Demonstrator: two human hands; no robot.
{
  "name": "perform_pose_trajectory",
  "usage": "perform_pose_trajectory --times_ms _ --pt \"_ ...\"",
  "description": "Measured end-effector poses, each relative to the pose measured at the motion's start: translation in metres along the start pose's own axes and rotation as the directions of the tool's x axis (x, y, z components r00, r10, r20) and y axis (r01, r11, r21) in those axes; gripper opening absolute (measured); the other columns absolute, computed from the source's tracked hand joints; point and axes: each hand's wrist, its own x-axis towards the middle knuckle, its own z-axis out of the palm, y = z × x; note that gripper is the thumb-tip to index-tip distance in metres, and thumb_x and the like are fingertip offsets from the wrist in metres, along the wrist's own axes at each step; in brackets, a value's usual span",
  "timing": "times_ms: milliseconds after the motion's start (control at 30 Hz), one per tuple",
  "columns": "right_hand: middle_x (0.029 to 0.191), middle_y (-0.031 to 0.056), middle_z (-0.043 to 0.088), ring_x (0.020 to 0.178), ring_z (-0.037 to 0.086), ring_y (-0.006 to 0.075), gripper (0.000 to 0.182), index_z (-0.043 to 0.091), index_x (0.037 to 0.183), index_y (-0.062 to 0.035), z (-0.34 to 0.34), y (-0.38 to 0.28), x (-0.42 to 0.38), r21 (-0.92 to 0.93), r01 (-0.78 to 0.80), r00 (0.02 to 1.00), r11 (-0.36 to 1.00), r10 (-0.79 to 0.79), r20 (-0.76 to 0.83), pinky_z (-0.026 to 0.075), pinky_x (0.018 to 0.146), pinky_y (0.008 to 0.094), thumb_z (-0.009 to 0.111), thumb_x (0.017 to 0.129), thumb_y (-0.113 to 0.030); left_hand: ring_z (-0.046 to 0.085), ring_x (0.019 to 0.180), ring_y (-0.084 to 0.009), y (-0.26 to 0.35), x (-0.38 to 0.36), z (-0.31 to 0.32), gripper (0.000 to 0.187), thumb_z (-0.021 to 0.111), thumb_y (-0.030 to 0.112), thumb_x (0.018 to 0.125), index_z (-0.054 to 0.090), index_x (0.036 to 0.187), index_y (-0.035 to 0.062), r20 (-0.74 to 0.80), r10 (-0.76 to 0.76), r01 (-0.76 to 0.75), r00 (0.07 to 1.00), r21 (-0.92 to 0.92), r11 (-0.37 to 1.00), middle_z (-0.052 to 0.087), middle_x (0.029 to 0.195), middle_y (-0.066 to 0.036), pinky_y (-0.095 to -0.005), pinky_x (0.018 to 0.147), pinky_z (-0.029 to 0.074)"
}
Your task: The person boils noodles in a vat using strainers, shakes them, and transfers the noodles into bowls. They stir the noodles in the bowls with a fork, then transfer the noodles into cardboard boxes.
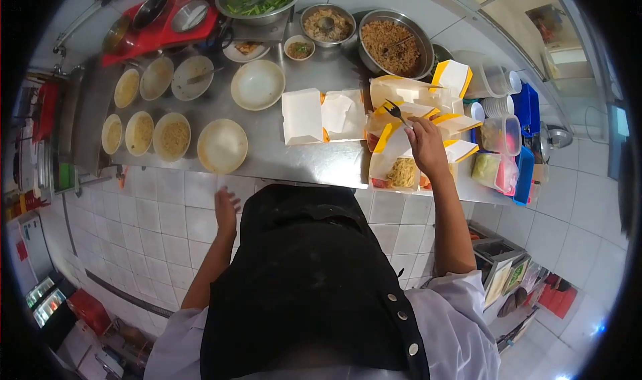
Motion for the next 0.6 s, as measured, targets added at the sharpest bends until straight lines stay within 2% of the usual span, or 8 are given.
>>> perform_pose_trajectory --times_ms 67,133,233,300,467,533,567,600 --pt "0.096 0.0173 0.062 0.096 0.058 0.0376 0.016 0.060 0.092 -0.0014 -0.010 0.003 -0.002 -0.022 -0.026 0.998 0.999 0.028 0.060 0.044 0.086 0.0456 0.058 0.095 -0.017 0.061 0.106 -0.0277 -0.080 0.013 -0.019 0.057 0.041 0.050 0.102 0.049 0.133 0.0021 0.077 -0.045 0.007 0.996 0.438 0.899 0.059 0.122 -0.019 -0.0386 0.088 0.049" --pt "0.091 0.0177 0.062 0.093 0.058 0.0383 0.015 0.060 0.091 -0.0021 -0.021 0.000 -0.009 -0.041 -0.051 0.992 0.998 0.056 0.117 0.045 0.083 0.0459 0.059 0.095 -0.017 0.059 0.114 -0.0285 -0.229 0.065 -0.067 0.060 0.041 0.050 0.102 0.046 0.140 0.0039 0.577 -0.122 -0.295 0.807 0.574 0.764 0.058 0.128 -0.020 -0.0374 0.097 0.046" --pt "0.079 0.0206 0.059 0.078 0.057 0.0409 0.018 0.061 0.088 -0.0033 -0.032 -0.008 -0.046 0.152 -0.185 0.972 0.971 0.158 0.175 0.045 0.068 0.0481 0.058 0.095 -0.019 0.058 0.116 -0.0280 -0.136 -0.034 -0.009 0.061 0.041 0.051 0.102 0.045 0.141 0.0042 0.561 -0.379 0.292 0.736 0.242 0.925 0.058 0.130 -0.020 -0.0372 0.099 0.045" --pt "0.086 0.0206 0.067 0.077 0.065 0.0394 0.025 0.067 0.103 -0.0015 -0.029 -0.017 -0.077 0.138 -0.332 0.899 0.933 0.269 0.346 0.050 0.069 0.0433 0.049 0.102 -0.020 0.057 0.118 -0.0277 -0.105 -0.067 0.010 0.062 0.042 0.051 0.102 0.045 0.142 0.0044 0.610 -0.407 0.430 0.680 0.117 0.895 0.057 0.131 -0.020 -0.0371 0.101 0.044" --pt "0.099 0.0244 0.067 0.093 0.066 0.0376 0.033 0.064 0.116 0.0012 0.020 -0.026 -0.143 0.374 -0.416 0.904 0.829 0.331 0.271 0.050 0.082 0.0401 0.043 0.104 -0.021 0.056 0.121 -0.0272 -0.076 -0.119 0.039 0.063 0.042 0.052 0.102 0.044 0.144 0.0048 0.580 -0.415 0.501 0.701 0.013 0.865 0.057 0.134 -0.019 -0.0368 0.104 0.043" --pt "0.106 0.0238 0.067 0.099 0.065 0.0351 0.034 0.063 0.119 0.0021 0.042 -0.020 -0.161 0.401 -0.439 0.895 0.804 0.354 0.271 0.049 0.088 0.0388 0.042 0.104 -0.020 0.055 0.122 -0.0264 -0.073 -0.133 0.033 0.062 0.041 0.052 0.102 0.047 0.143 0.0058 0.515 -0.551 0.426 0.657 0.349 0.835 0.055 0.137 -0.016 -0.0373 0.104 0.043" --pt "0.112 0.0232 0.067 0.106 0.065 0.0325 0.035 0.062 0.121 0.0030 0.054 -0.017 -0.165 0.412 -0.468 0.883 0.782 0.393 0.256 0.047 0.094 0.0374 0.041 0.104 -0.019 0.055 0.122 -0.0264 -0.067 -0.139 0.030 0.062 0.041 0.052 0.102 0.047 0.143 0.0058 0.477 -0.547 0.442 0.688 0.322 0.837 0.055 0.137 -0.016 -0.0373 0.104 0.043" --pt "0.118 0.0204 0.066 0.113 0.062 0.0282 0.035 0.062 0.122 0.0032 0.062 -0.013 -0.170 0.471 -0.459 0.888 0.753 0.389 0.244 0.044 0.101 0.0365 0.040 0.103 -0.017 0.055 0.122 -0.0251 -0.045 -0.149 0.031 0.063 0.042 0.052 0.102 0.048 0.142 0.0052 0.484 -0.629 0.413 0.609 0.483 0.772 0.054 0.139 -0.016 -0.0368 0.102 0.045"
